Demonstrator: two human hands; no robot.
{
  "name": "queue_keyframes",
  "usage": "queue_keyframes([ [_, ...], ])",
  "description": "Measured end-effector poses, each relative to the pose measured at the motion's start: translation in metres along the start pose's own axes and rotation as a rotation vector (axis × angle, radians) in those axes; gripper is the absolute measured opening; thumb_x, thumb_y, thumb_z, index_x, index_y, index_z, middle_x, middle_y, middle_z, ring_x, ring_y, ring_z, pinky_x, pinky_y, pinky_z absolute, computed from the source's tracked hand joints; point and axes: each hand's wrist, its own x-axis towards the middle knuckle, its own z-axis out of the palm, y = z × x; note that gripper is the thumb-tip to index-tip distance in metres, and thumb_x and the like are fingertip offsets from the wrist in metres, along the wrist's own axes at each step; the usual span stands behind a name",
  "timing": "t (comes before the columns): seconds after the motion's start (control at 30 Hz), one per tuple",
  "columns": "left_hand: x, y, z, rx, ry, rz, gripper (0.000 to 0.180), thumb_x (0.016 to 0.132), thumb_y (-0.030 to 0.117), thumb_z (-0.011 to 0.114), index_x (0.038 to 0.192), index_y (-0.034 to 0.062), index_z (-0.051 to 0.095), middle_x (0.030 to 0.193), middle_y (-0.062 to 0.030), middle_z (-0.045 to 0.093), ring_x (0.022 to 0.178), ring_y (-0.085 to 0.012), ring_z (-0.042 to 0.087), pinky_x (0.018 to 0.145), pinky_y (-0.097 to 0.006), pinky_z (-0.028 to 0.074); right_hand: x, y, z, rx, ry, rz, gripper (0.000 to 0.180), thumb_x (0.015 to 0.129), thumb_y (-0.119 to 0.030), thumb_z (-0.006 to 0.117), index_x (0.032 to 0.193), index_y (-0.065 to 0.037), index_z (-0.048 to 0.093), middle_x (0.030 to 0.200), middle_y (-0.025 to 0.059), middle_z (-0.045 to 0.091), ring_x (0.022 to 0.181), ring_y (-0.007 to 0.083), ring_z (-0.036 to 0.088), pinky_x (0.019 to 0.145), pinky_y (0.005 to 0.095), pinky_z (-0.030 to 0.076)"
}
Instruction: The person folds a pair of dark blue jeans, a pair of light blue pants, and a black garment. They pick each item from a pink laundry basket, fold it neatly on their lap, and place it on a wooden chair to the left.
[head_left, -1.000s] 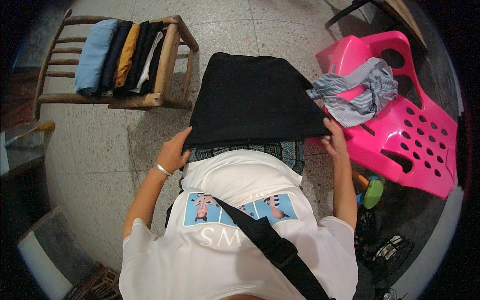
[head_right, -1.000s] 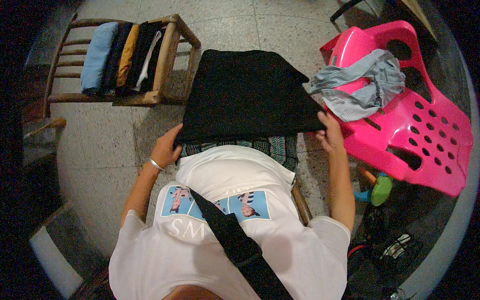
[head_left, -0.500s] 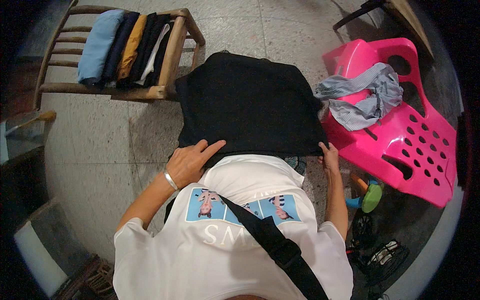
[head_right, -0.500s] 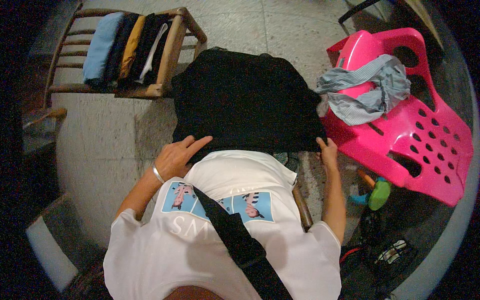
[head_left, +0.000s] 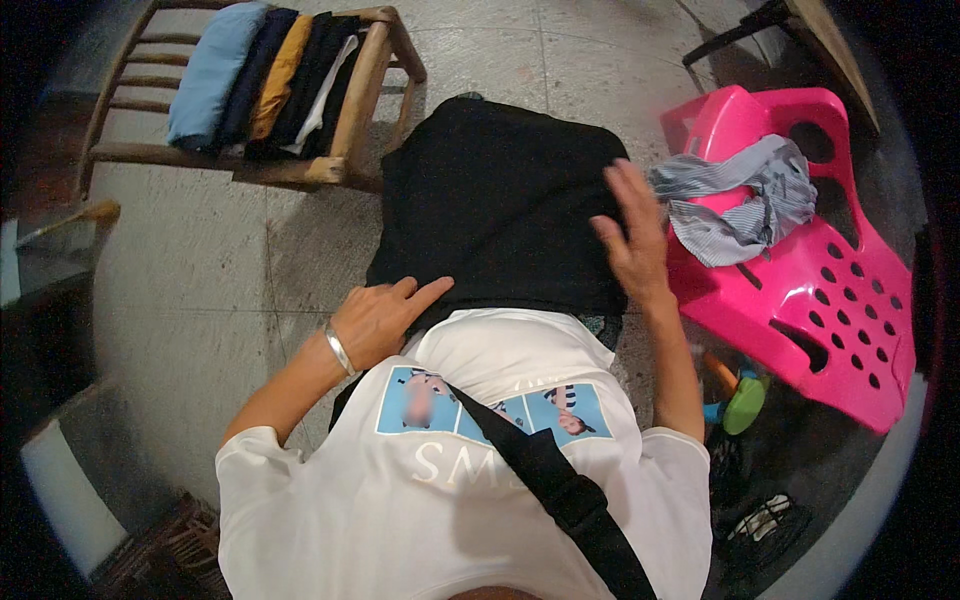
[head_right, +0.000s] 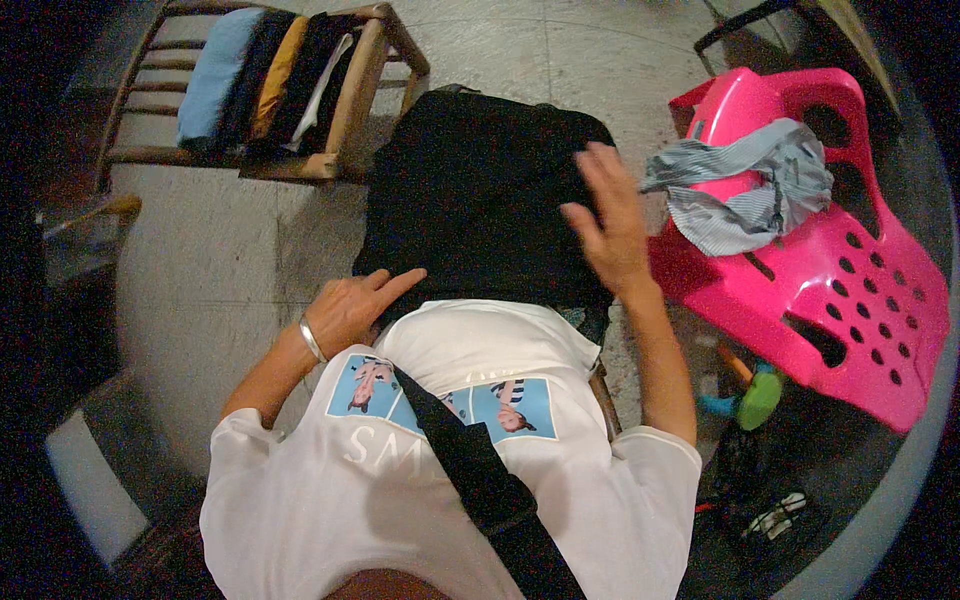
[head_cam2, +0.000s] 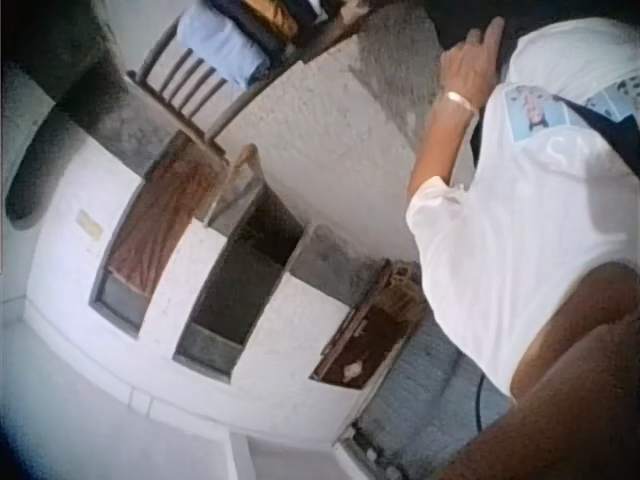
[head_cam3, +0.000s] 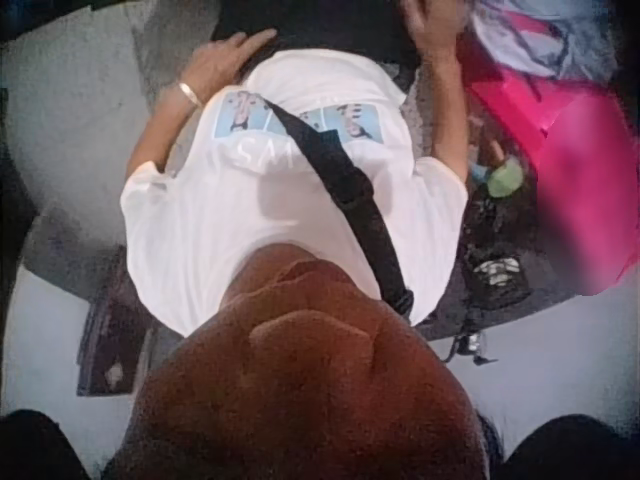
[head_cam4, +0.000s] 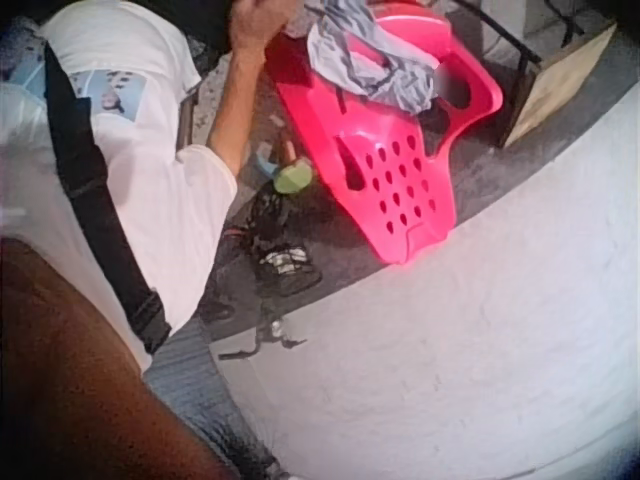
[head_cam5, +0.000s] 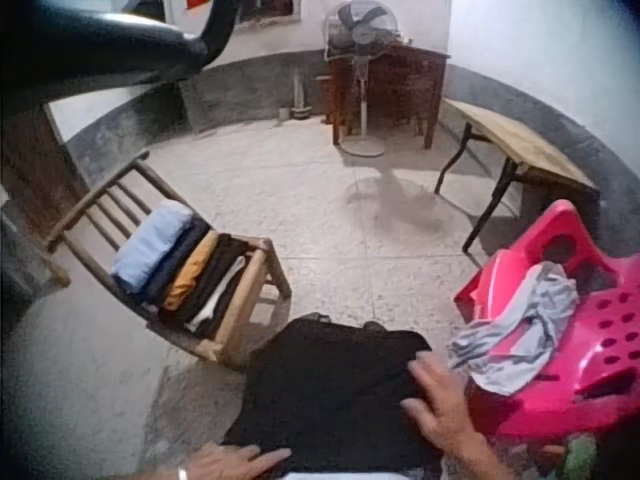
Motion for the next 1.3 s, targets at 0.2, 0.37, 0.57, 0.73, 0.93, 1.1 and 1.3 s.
queue_keyframes([
  [0.2, -0.017, -0.001, -0.01, 0.031, -0.027, -0.1, 0.064, 0.067, 0.003, 0.061, 0.127, 0.0135, 0.044, 0.088, -0.0141, 0.058, 0.08, -0.0334, 0.06, 0.067, -0.042, 0.049, 0.017, -0.072, 0.065, 0.592, -0.679, -0.189, 0.057, 0.078, -0.018, 0.068, 0.129, -0.005, 0.045, 0.133, 0.0171, 0.044, 0.125, 0.0306, 0.041, 0.104, 0.0377, 0.032],
  [0.37, -0.006, -0.02, -0.072, 0.093, 0.008, 0.035, 0.042, 0.067, 0.002, 0.06, 0.108, 0.0095, 0.057, 0.088, -0.0144, 0.062, 0.082, -0.0332, 0.061, 0.071, -0.041, 0.05, 0.035, -0.102, 0.086, 0.662, -0.833, -0.165, 0.084, 0.071, -0.017, 0.074, 0.139, -0.005, 0.027, 0.137, 0.0201, 0.037, 0.124, 0.0319, 0.042, 0.103, 0.0358, 0.034],
  [0.57, 0.052, -0.068, -0.118, -0.534, 0.628, 0.16, 0.036, 0.081, 0.021, 0.065, 0.113, 0.0082, 0.057, 0.08, -0.004, 0.059, 0.074, -0.0157, 0.057, 0.071, -0.031, 0.049, 0.012, -0.068, 0.126, 0.946, -0.527, 0.673, 0.058, 0.078, -0.018, 0.07, 0.125, 0.003, 0.043, 0.116, 0.014, 0.056, 0.101, 0.0215, 0.055, 0.089, 0.032, 0.044],
  [0.73, 0.048, -0.151, -0.041, -0.752, 0.407, -0.106, 0.056, 0.08, 0.039, 0.068, 0.124, 0.008, 0.05, 0.098, -0.0031, 0.057, 0.085, -0.0147, 0.053, 0.081, -0.031, 0.045, 0.012, -0.05, 0.125, 1.166, -0.44, 0.962, 0.072, 0.076, -0.033, 0.072, 0.124, 0.008, 0.038, 0.115, 0.0146, 0.054, 0.104, 0.022, 0.051, 0.091, 0.0316, 0.041],
  [0.93, 0.006, -0.146, 0.05, -1.144, 0.234, -0.047, 0.064, 0.077, 0.028, 0.072, 0.129, 0.0045, 0.042, 0.128, -0.0058, 0.047, 0.116, -0.0173, 0.044, 0.1, -0.033, 0.034, 0.023, -0.071, 0.107, 1.068, -0.296, 1.123, 0.079, 0.077, -0.034, 0.071, 0.129, 0.009, 0.031, 0.116, 0.0143, 0.053, 0.105, 0.0218, 0.051, 0.093, 0.0317, 0.039],
  [1.1, 0.027, -0.146, 0.061, -1.009, 0.494, -0.138, 0.052, 0.076, 0.014, 0.071, 0.121, 0.0028, 0.049, 0.118, -0.0047, 0.055, 0.105, -0.0154, 0.052, 0.094, -0.032, 0.04, 0.028, -0.074, 0.107, 1.114, -0.231, 1.148, 0.074, 0.08, -0.031, 0.069, 0.13, 0.009, 0.031, 0.125, 0.0161, 0.046, 0.114, 0.0229, 0.044, 0.099, 0.0336, 0.033],
  [1.3, 0.033, -0.138, 0.03, -0.923, 0.721, 0.007, 0.032, 0.079, 0.002, 0.058, 0.112, 0.0004, 0.058, 0.113, -0.0081, 0.058, 0.104, -0.0199, 0.054, 0.092, -0.031, 0.04, 0.044, -0.077, 0.091, 0.192, 0.155, 0.055, 0.054, 0.075, -0.015, 0.068, 0.123, -0.001, 0.046, 0.121, 0.0169, 0.049, 0.11, 0.031, 0.046, 0.097, 0.0387, 0.033],
])
